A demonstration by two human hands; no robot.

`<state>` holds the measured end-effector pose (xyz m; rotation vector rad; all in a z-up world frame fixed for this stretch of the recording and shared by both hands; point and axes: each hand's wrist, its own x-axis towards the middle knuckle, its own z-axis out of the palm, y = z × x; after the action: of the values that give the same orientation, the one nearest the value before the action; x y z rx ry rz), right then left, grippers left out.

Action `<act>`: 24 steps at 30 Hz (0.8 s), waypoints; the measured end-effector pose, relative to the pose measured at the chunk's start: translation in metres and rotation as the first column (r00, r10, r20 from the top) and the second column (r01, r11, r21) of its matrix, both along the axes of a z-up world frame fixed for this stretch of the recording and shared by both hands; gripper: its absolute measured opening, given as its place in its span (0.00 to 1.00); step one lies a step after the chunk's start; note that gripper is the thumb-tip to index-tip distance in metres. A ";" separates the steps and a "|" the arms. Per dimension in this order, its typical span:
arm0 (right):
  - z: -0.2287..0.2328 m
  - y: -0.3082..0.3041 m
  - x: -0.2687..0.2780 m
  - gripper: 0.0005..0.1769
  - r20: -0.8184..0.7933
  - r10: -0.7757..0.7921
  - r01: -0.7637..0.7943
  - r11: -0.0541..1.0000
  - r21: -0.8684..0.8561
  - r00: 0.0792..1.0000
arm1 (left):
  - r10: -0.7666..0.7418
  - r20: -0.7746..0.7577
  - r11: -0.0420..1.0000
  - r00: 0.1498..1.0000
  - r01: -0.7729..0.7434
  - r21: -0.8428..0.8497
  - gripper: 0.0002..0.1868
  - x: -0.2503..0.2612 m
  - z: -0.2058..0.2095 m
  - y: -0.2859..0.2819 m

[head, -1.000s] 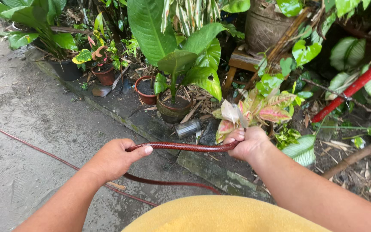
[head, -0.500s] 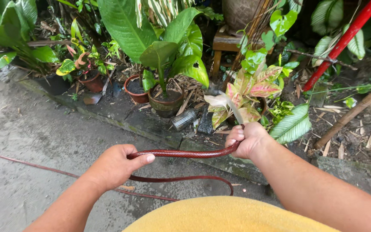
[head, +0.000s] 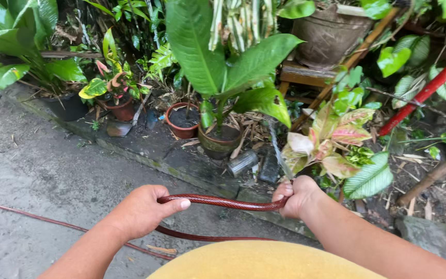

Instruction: The person waters various potted and garden plants using a hose. They move along a narrow outdoor path, aiming the water stream at the base and leaves of different plants.

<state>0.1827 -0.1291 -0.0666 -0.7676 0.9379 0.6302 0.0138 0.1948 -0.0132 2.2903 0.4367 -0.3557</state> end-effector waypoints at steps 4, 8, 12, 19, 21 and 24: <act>-0.005 0.054 -0.013 0.23 -0.068 -0.107 0.107 0.994 -0.006 0.992 | -0.052 -0.015 0.998 0.999 0.052 0.022 0.30 0.016 0.003 0.063; 0.008 0.062 -0.024 0.24 -0.063 -0.214 0.214 0.977 -0.010 0.975 | -0.180 -0.011 0.983 0.984 0.180 0.022 0.29 0.051 0.008 0.086; 0.021 0.050 -0.040 0.25 -0.001 -0.307 0.307 0.950 -0.055 0.952 | -0.318 -0.033 0.945 0.948 0.319 0.068 0.31 0.089 0.009 0.081; 0.017 0.018 -0.070 0.25 0.028 -0.461 0.461 0.887 -0.010 0.887 | -0.539 -0.035 0.834 0.842 0.539 0.118 0.31 0.143 -0.001 0.050; 0.013 0.011 -0.075 0.24 0.020 -0.461 0.461 0.887 -0.004 0.887 | -0.586 -0.049 0.797 0.809 0.587 0.141 0.31 0.157 -0.001 0.040; 0.007 0.007 -0.076 0.24 -0.012 -0.514 0.514 0.858 -0.005 0.858 | -0.627 -0.076 0.755 0.775 0.629 0.187 0.30 0.173 0.004 0.031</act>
<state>0.1066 -0.1225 -0.0600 -0.4785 1.1014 0.1610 0.1872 0.2259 -0.0096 2.5904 -0.3457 -0.6781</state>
